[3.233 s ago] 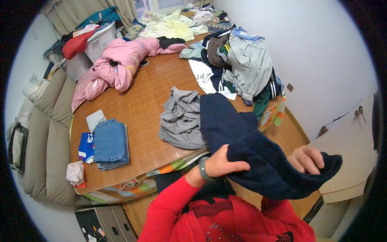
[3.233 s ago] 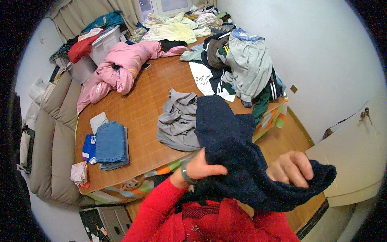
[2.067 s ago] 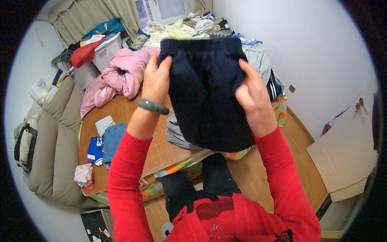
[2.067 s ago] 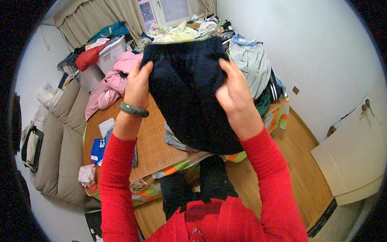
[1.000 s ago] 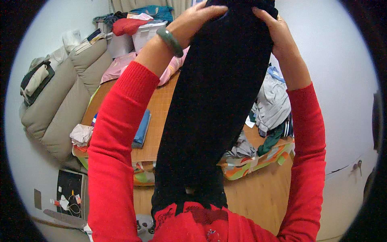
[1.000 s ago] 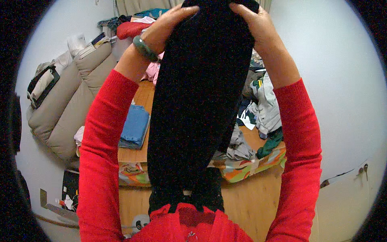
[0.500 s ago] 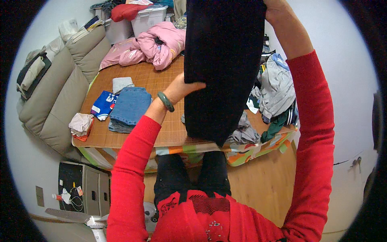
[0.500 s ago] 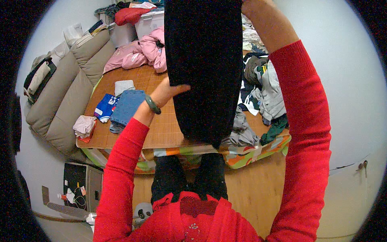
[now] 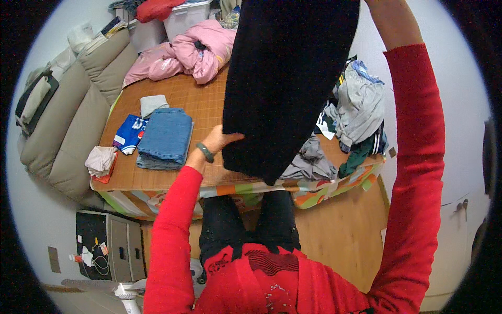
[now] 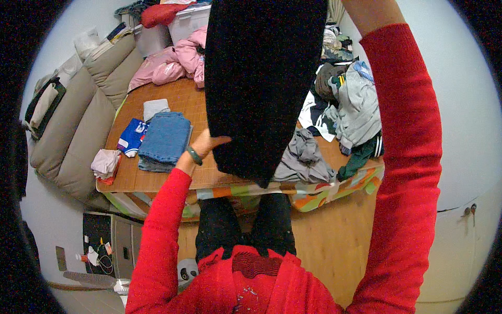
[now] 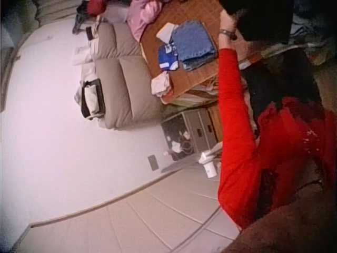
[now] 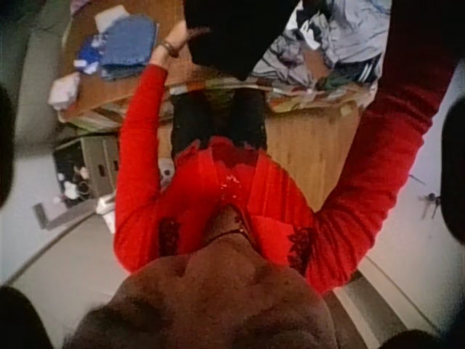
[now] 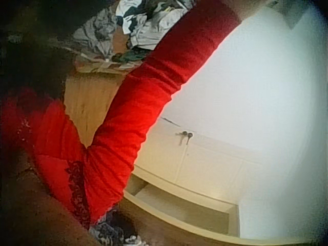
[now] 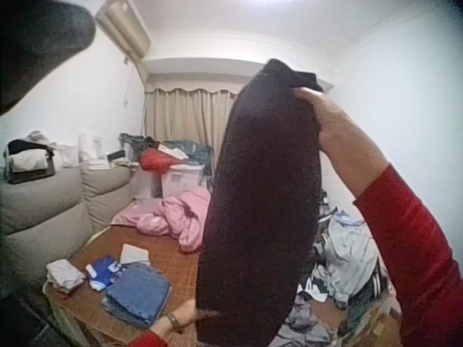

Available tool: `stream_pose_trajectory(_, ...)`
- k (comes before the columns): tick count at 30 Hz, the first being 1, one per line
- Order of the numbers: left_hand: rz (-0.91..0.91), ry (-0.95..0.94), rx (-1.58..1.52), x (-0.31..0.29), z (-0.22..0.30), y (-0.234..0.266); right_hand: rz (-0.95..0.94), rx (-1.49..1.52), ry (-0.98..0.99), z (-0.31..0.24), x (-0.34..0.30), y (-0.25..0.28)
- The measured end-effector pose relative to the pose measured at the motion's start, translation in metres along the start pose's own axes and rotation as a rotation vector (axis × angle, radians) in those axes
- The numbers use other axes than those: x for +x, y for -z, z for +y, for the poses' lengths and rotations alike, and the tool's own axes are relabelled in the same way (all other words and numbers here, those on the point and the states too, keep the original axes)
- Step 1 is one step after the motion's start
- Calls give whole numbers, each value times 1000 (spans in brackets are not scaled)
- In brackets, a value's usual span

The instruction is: The person folds a grey t-shirt, a pair of light blue jeans, and a pair of dark blue jeans on a wooden table. Each item is smoothed, folded in half, then folded again into a compact rectangle and placed on a growing stack.

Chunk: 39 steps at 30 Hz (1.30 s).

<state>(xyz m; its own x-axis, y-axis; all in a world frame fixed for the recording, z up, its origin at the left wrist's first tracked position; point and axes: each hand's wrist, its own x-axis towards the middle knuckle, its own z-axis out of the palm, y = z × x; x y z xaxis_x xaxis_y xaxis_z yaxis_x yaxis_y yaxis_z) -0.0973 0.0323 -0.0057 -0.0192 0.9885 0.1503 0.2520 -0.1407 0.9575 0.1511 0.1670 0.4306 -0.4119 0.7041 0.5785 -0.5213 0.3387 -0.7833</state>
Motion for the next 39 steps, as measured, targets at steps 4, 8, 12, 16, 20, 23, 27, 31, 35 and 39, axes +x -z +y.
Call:
stream_pose_trajectory(4,45,151,-220,-10,4,52,71,75,29,32,3,105)
stream_pose_trajectory(8,3,165,-70,7,-22,91,398,55,-66,123,-40,233)
stream_pose_trajectory(12,120,192,322,28,-103,88,551,-24,-362,267,-156,329)
stream_pose_trajectory(16,527,230,233,3,-179,60,777,-624,-934,369,-302,383)
stream_pose_trajectory(20,889,347,-59,-62,-212,28,775,-587,-777,426,-353,350)
stream_pose_trajectory(23,1184,458,197,-109,-226,2,313,-1152,-417,427,-350,272)
stream_pose_trajectory(27,1292,652,239,-154,-249,-35,-105,-1281,-191,426,-348,153)
stream_pose_trajectory(31,939,938,-7,-168,-265,-42,-130,-1085,-281,437,-357,103)
stream_pose_trajectory(35,842,772,-341,-161,-263,-38,77,-973,-388,438,-355,141)
stream_pose_trajectory(39,799,728,-405,-157,-252,-34,349,-1043,-337,437,-339,232)
